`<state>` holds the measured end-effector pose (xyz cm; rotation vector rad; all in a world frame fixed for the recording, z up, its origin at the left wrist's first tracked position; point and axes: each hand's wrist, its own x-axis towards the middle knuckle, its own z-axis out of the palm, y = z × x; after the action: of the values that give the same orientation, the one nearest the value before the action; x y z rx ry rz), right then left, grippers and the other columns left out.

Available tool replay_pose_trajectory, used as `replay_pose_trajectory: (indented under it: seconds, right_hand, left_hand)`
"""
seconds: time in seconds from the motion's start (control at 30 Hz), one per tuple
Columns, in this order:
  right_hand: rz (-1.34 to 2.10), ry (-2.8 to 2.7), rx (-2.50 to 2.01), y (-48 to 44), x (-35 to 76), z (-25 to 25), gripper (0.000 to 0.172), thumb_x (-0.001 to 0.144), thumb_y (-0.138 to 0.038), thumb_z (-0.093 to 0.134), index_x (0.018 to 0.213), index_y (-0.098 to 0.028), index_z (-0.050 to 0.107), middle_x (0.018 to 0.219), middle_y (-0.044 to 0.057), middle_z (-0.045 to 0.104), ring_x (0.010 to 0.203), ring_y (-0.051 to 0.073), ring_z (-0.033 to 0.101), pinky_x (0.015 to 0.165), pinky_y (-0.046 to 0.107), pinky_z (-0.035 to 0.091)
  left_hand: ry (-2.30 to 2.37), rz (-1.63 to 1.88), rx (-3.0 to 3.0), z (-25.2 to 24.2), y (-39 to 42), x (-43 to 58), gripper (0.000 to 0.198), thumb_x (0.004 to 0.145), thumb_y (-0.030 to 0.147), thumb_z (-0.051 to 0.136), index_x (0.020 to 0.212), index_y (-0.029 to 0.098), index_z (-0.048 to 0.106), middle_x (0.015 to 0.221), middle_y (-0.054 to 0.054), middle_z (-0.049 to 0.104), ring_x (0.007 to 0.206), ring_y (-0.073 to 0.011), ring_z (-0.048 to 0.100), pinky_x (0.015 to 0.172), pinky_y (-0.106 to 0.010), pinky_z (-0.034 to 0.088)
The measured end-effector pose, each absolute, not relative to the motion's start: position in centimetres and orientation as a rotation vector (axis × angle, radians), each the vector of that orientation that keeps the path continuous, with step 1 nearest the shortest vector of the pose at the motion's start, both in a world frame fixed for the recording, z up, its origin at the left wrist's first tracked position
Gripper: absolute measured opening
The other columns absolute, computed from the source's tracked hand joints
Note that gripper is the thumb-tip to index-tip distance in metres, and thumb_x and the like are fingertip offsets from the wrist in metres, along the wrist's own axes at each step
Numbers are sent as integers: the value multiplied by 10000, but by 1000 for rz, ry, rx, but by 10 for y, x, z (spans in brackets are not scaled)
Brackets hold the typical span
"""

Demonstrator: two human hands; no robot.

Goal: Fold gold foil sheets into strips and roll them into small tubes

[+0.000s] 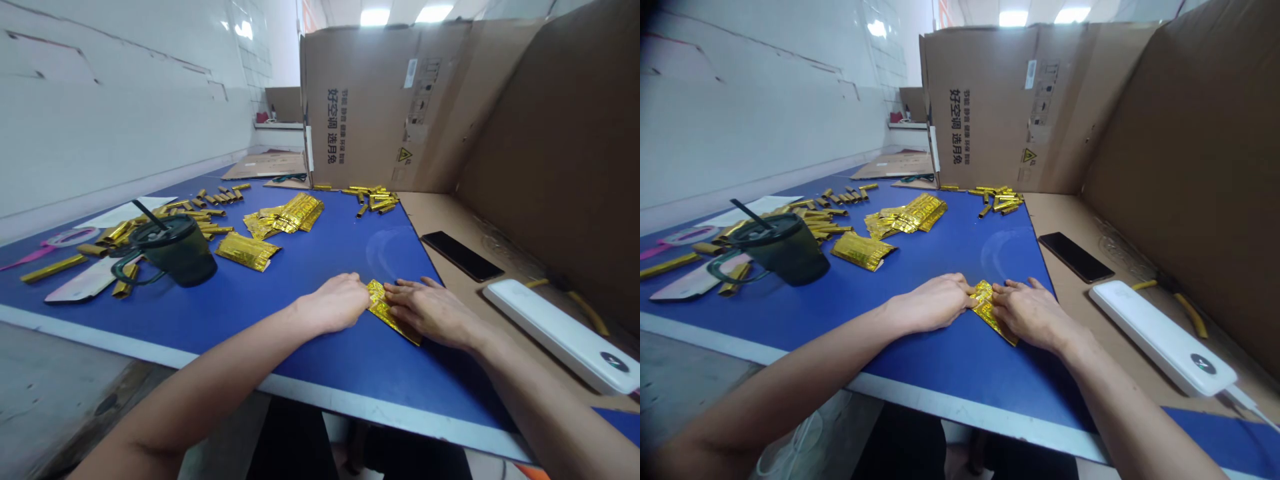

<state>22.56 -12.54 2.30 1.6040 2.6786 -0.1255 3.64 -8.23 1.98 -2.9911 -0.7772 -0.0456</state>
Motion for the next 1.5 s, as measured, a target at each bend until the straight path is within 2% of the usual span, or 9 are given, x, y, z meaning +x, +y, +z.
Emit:
replay_pose_trajectory:
  seconds: [0.23, 0.4, 0.5, 0.63, 0.87, 1.13, 1.3, 1.37, 1.5]
  right_hand:
    - [25, 2763, 1634, -131, 214, 28, 272, 819, -342, 396, 892, -241, 638, 987, 55, 627, 930, 220, 526, 814, 374, 373]
    - [65, 2762, 1751, -127, 213, 23, 226, 810, -317, 422, 878, -243, 625, 847, 44, 640, 817, 197, 546, 730, 334, 412]
    - [118, 2796, 1845, -122, 215, 15, 290, 794, -280, 444, 1055, -211, 550, 1026, 58, 602, 952, 210, 518, 813, 358, 400]
    - [-14, 2827, 1791, -117, 217, 4, 416, 805, -258, 399, 1215, -186, 415, 1280, 71, 422, 1182, 210, 351, 958, 420, 287]
    - [-182, 2802, 1722, -117, 216, 3, 414, 826, -252, 328, 1224, -170, 408, 1297, 108, 392, 1188, 201, 346, 965, 446, 259]
    - [-85, 2734, 1681, -118, 214, 9, 367, 839, -272, 316, 1160, -229, 489, 1244, 67, 465, 1166, 224, 376, 957, 506, 204]
    - [-290, 2687, 1640, -121, 226, 18, 448, 813, -380, 382, 1251, -284, 372, 1322, 33, 362, 1213, 242, 294, 960, 530, 178]
    - [-453, 2640, 1596, -122, 233, 23, 618, 744, -460, 473, 1301, -277, 276, 1369, 34, 264, 1248, 259, 202, 970, 528, 167]
    - [-611, 2577, 1553, -123, 238, 27, 886, 592, -525, 606, 1329, -253, 196, 1397, 55, 166, 1266, 283, 103, 994, 520, 103]
  left_hand:
    - [-934, -127, -2885, 22, -78, 36, 219, 796, 237, 407, 811, 155, 609, 872, -86, 530, 852, -200, 460, 718, -305, 380]
    - [-955, -171, -2958, 16, -72, 37, 200, 803, 220, 403, 888, 156, 572, 902, -66, 550, 876, -175, 486, 763, -286, 382]
    - [-958, -195, -2924, 13, -72, 40, 180, 804, 197, 391, 887, 152, 543, 874, -61, 560, 846, -177, 496, 756, -297, 385]
    - [-977, -190, -2904, 12, -75, 42, 212, 812, 187, 369, 984, 151, 487, 912, -66, 552, 859, -185, 491, 750, -306, 385]
    - [-971, -179, -2906, 11, -76, 40, 293, 817, 220, 354, 1074, 141, 468, 1138, -112, 483, 1012, -224, 437, 788, -336, 366]
    - [-898, -128, -2878, 9, -72, 44, 174, 795, 175, 402, 826, 138, 570, 838, -69, 609, 822, -194, 538, 720, -310, 384]
    - [-916, -33, -2967, 20, -72, 38, 182, 786, 240, 445, 857, 137, 578, 901, -82, 592, 863, -189, 540, 741, -286, 394]
    - [-897, 7, -3082, 26, -71, 32, 318, 749, 359, 502, 984, 149, 543, 1029, -84, 554, 954, -200, 509, 786, -287, 386]
    - [-772, 132, -3289, 30, -70, 23, 871, 542, 596, 593, 1246, 165, 315, 1282, -107, 366, 1146, -246, 358, 907, -329, 313]
